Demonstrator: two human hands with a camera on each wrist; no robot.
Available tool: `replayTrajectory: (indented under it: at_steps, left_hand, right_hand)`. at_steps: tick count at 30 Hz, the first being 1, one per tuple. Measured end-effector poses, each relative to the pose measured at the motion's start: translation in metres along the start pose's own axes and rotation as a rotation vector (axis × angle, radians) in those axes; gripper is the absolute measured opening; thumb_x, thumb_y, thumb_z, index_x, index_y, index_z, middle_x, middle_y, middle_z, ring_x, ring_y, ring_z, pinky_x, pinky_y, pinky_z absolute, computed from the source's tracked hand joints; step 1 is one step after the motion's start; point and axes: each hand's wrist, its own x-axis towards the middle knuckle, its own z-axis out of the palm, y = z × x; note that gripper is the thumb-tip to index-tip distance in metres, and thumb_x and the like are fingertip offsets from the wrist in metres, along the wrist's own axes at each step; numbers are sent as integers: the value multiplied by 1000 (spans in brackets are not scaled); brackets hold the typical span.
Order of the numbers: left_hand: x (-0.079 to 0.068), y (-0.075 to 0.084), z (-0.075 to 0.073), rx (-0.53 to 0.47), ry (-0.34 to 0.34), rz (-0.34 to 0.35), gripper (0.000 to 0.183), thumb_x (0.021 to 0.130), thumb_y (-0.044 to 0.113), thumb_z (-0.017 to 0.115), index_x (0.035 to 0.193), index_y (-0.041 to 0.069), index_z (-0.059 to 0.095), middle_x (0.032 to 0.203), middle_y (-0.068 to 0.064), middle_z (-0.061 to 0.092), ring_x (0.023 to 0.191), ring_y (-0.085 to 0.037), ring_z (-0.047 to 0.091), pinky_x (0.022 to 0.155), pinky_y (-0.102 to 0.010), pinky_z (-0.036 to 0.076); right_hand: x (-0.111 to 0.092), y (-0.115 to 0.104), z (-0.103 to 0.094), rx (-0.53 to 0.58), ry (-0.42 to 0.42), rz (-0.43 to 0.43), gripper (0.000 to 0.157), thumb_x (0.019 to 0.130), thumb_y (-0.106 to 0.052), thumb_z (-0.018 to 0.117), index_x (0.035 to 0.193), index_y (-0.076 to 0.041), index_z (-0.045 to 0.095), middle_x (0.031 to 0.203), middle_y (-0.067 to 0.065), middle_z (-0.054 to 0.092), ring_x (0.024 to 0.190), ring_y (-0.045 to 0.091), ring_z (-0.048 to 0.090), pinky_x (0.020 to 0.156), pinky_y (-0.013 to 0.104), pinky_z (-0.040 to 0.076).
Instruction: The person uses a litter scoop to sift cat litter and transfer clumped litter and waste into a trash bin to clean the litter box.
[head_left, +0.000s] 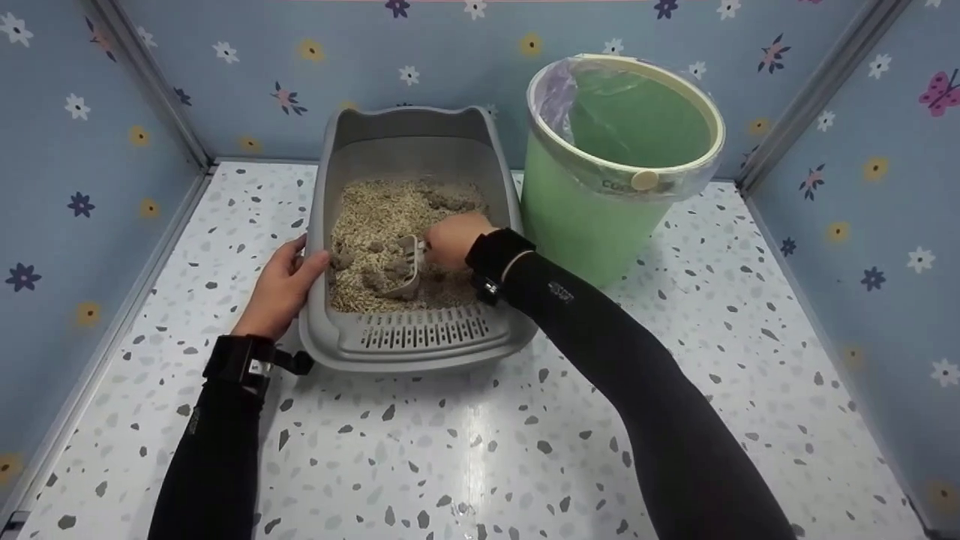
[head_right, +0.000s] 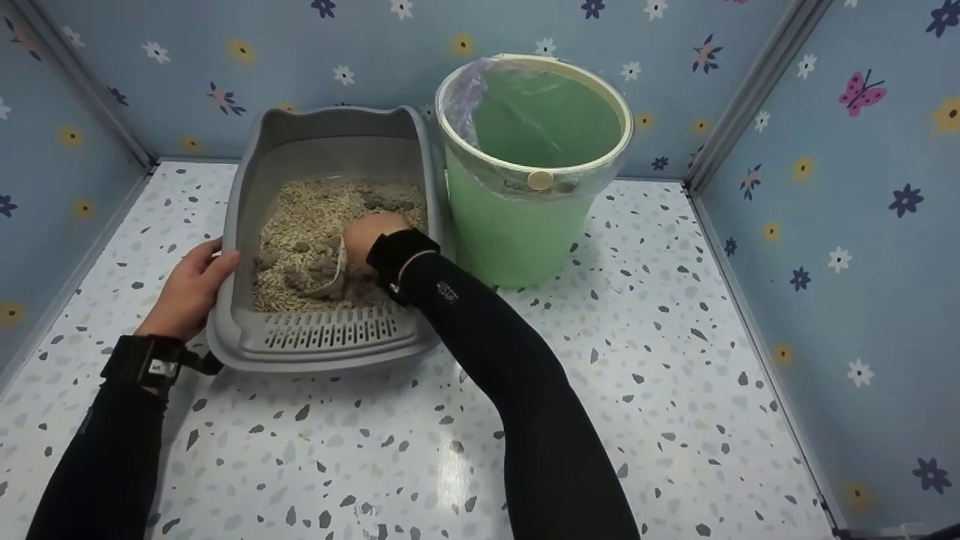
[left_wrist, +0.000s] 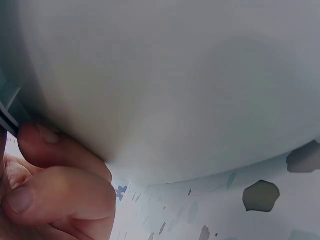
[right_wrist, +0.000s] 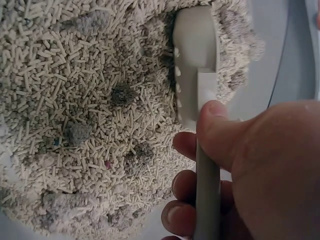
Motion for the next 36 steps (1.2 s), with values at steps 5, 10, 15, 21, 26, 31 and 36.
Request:
replayTrajectory:
  at_steps: [5, 10, 15, 21, 26, 31, 36]
  left_hand:
    - [0, 1, 0, 2, 4, -2, 85, 115, 49, 61, 178, 7, 21, 128, -22, 64, 89, -17, 66, 62, -25, 54]
    - [-1, -1, -2, 13, 1, -11, 85, 115, 50, 60, 178, 8, 20, 129, -22, 63, 87, -17, 66, 61, -26, 55]
    - [0, -1, -2, 0, 4, -19, 86, 115, 50, 60, 178, 8, 20, 122, -18, 61, 81, -13, 63, 58, -25, 53]
    - [2, -1, 0, -25, -5, -5, 83, 116, 44, 61, 178, 6, 21, 118, -17, 62, 79, -13, 62, 57, -26, 53]
    - [2, -1, 0, -8, -8, 5, 81, 116, 45, 60, 178, 8, 23, 118, -17, 62, 76, -12, 60, 56, -26, 52]
    - [1, 0, -1, -9, -5, 2, 83, 116, 47, 61, 178, 9, 23, 121, -16, 63, 77, -12, 59, 56, -25, 50]
    - [2, -2, 1, -26, -8, -3, 86, 114, 51, 63, 178, 10, 23, 123, -15, 64, 82, -12, 63, 58, -25, 53]
  right_hand:
    - [10, -6, 2, 8, 11, 20, 28, 120, -32, 54, 129, -10, 69, 122, 12, 74, 108, 31, 70, 98, 50, 58]
    - [18, -10, 4, 45, 4, 2, 31, 119, -38, 56, 131, -12, 68, 127, 10, 73, 114, 30, 70, 103, 48, 56]
    - [22, -9, 7, 113, 21, -23, 32, 119, -38, 56, 132, -11, 67, 127, 9, 72, 113, 29, 67, 101, 47, 53]
    - [30, -2, 18, 226, 75, -53, 26, 118, -34, 61, 114, -10, 66, 100, 5, 62, 90, 23, 54, 82, 37, 41]
    - [31, 2, 24, 255, 91, -64, 25, 118, -36, 60, 109, -12, 63, 95, 2, 57, 86, 21, 50, 85, 36, 35]
    - [27, 0, 23, 236, 112, -20, 31, 117, -41, 60, 125, -13, 70, 113, 5, 72, 99, 25, 61, 114, 51, 35]
    - [27, 1, 24, 255, 97, 20, 32, 116, -43, 60, 132, -17, 71, 127, 2, 76, 116, 26, 66, 124, 58, 25]
